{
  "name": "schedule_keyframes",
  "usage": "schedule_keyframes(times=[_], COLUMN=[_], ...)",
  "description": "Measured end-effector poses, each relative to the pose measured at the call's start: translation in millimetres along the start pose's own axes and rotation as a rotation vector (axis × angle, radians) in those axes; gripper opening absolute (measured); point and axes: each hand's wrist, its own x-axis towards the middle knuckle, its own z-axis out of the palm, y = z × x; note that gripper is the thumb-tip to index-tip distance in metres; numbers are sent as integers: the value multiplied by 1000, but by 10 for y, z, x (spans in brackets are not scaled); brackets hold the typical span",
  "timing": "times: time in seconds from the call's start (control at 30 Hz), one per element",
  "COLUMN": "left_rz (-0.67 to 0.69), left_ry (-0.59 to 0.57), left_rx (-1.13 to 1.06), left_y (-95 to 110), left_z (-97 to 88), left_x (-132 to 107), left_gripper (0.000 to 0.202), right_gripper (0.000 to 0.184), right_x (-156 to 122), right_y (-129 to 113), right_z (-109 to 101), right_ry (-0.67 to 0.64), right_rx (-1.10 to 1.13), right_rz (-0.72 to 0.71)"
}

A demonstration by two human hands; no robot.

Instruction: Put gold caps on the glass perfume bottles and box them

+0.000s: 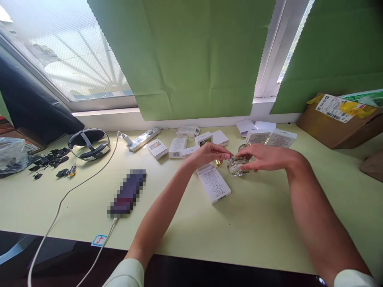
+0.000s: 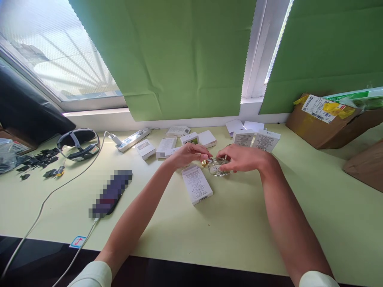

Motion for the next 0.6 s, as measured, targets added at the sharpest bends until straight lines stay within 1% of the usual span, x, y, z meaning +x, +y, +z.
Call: schedule_keyframes(times=[0.07,0.2,0.33,0.47,0.6], left_rz=[-57,-166,-235,-241,-208], left_ry=[-27,-137,-204,-231,-170], left_rx=[-136,-384,-533,-622,-584], left_y=[-28,-30,-17,-27,-51], left_z=[-8,-7,72,181,209], left_x=[6,-18,-38,-25,-12], left_gripper=[31,54,61,66,67], right_gripper=[49,46,42,46,44], right_x=[-15,-56,-93,-112,-100], right_y=[-40,-132,-200,-220,-211], right_z=[-5,-11,-18,-23,-27], right_ry=[18,70,116,120,127], right_rx=[-27,-77,-73,-20,-3], right_rz=[-26,-89,-164,-192,-192])
